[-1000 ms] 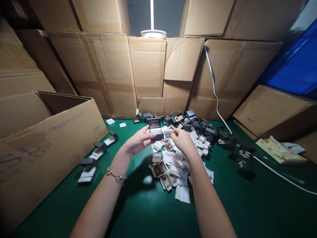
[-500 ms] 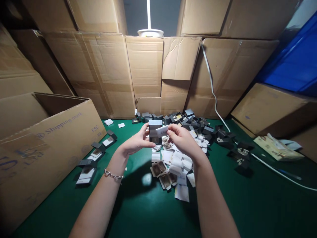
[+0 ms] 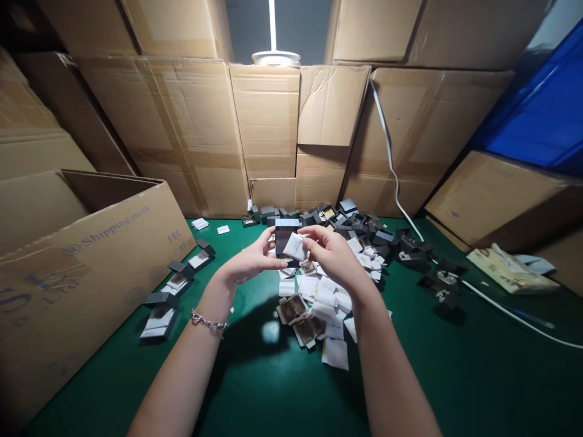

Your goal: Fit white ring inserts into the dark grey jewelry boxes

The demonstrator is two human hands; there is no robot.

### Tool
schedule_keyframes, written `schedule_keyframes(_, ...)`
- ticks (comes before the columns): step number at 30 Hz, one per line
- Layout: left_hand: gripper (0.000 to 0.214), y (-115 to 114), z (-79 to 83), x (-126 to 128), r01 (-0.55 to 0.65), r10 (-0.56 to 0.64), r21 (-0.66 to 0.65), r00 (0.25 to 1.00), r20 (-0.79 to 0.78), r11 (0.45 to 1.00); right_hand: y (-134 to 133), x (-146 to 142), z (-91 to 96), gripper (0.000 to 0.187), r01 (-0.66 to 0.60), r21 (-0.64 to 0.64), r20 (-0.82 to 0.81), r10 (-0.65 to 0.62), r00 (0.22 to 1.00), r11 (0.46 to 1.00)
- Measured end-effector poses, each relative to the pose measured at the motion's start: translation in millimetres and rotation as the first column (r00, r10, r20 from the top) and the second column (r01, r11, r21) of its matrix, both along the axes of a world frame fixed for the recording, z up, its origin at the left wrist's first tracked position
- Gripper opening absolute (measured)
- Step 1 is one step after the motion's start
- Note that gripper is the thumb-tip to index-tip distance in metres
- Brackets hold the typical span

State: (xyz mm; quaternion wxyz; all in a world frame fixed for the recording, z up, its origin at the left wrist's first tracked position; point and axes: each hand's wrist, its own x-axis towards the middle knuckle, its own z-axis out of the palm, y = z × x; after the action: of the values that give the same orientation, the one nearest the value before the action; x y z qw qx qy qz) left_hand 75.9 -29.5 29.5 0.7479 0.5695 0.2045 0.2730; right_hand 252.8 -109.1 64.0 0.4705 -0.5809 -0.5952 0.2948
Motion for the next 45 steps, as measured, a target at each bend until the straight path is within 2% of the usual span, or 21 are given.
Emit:
schedule_keyframes(3,0.088,-0.8,1.4,-0.3,-0.006,0.006,0.011,1.0,-0.007,1.0,3.0,1.6,-4.2,0.043,0.004,0.021,-0.082,-0.002,0.997,1.0)
schedule_keyframes(9,0.102,-1.4,1.7,2.7,-0.084,0.084,0.006,0.996,0.006,0.996,3.5,-2.4,-3.6,0.05,0.018,-0.027,-0.201,-0.023,0.979,0.999)
schedule_keyframes(12,0.105,-1.9,1.4,3.9,-0.122,0.124,0.043,0.992,-0.031,0.992,2.4,-6.0,-2.9,0.049,0.07,-0.02,-0.1,-0.071,0.992,0.997)
schedule_keyframes(16,0.102,-2.4,0.8,4.7,-0.146,0.151,0.098,0.988,-0.042,0.984,1.0,-13.4,-1.4,0.038,0.153,-0.042,0.053,-0.151,0.987,0.987)
schedule_keyframes(23,0.095,-3.7,2.9,6.0,-0.187,0.197,0.155,0.979,-0.047,0.97,1.7,-27.4,3.8,0.036,0.209,-0.109,0.053,-0.205,0.977,0.972)
schedule_keyframes(26,0.095,-3.8,2.8,6.7,-0.195,0.201,0.154,0.979,-0.024,0.969,2.2,-28.5,2.6,0.034,0.217,-0.084,0.123,-0.206,0.971,0.973)
schedule_keyframes(29,0.094,-3.6,0.8,7.6,-0.203,0.207,0.153,0.978,-0.009,0.967,2.0,-28.6,1.3,0.029,0.217,-0.006,0.301,-0.205,0.931,0.976)
schedule_keyframes(33,0.094,-2.3,-2.4,8.2,-0.212,0.213,0.138,0.977,0.008,0.967,2.9,-26.5,-2.6,0.026,0.151,0.065,0.526,-0.162,0.835,0.986)
schedule_keyframes(36,0.094,0.2,-4.9,8.5,-0.235,0.237,0.119,0.971,-0.002,0.965,3.1,-23.5,-8.0,0.034,0.024,0.056,0.571,-0.052,0.819,0.998)
schedule_keyframes(38,0.094,1.2,-6.3,9.1,-0.251,0.251,0.078,0.968,0.005,0.965,3.0,-22.2,-11.5,0.041,-0.02,0.067,0.596,-0.025,0.803,0.998)
schedule_keyframes(41,0.094,-0.3,-5.7,11.1,-0.265,0.265,-0.008,0.963,0.035,0.964,4.2,-21.8,-15.8,0.042,-0.041,0.119,0.621,-0.043,0.783,0.992)
schedule_keyframes(45,0.089,-6.0,1.5,14.2,-0.244,0.256,-0.132,0.963,0.083,0.961,8.0,-21.2,-20.1,0.025,-0.046,0.271,0.617,-0.137,0.775,0.961)
